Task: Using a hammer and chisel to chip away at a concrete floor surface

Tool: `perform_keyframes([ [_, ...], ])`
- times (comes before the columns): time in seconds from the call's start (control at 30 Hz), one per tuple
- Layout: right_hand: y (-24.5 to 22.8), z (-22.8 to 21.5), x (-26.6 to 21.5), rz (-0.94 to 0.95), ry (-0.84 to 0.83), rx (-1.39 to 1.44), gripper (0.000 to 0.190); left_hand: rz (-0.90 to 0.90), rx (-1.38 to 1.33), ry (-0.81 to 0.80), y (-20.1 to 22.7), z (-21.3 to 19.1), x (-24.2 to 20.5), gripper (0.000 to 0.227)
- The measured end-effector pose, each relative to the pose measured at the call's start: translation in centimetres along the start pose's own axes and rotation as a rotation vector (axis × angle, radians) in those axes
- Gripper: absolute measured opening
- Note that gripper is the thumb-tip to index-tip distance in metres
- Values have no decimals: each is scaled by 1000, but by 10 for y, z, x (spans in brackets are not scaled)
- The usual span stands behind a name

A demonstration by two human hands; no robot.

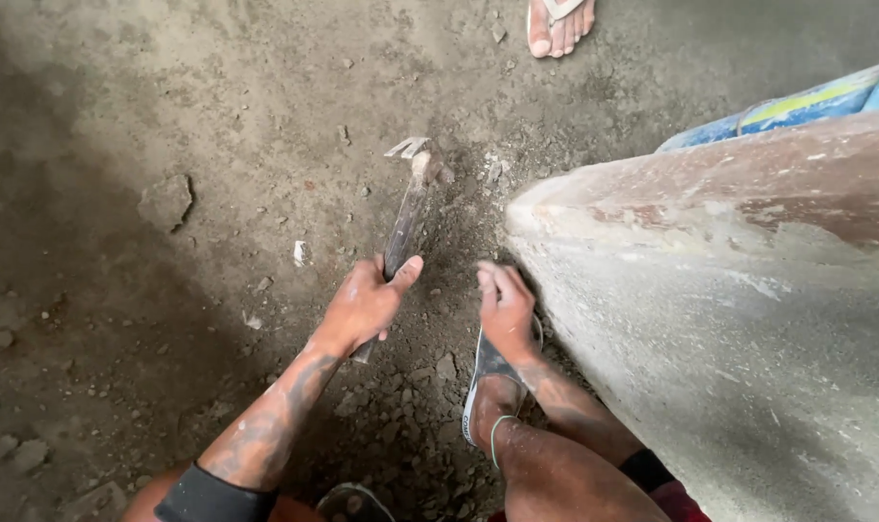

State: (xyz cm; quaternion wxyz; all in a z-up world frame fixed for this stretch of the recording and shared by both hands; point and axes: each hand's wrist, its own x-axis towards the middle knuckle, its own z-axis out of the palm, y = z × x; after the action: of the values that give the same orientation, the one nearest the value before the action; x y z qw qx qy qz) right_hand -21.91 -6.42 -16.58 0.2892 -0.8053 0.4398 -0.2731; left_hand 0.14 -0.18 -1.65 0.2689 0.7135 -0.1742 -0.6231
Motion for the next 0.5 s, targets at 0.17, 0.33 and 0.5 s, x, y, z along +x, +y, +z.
perform_keyframes([
  [0.17, -29, -17, 29, 183, 289, 5, 17, 25, -2, -47, -17, 12, 12, 34],
  [0.33, -26, -7, 38, 266, 350, -50, 17, 67, -18, -114, -13, 18, 6, 34],
  [0.5, -19, -5, 40, 286, 363, -191, 18, 120, -40, -198, 1, 19, -11, 31],
])
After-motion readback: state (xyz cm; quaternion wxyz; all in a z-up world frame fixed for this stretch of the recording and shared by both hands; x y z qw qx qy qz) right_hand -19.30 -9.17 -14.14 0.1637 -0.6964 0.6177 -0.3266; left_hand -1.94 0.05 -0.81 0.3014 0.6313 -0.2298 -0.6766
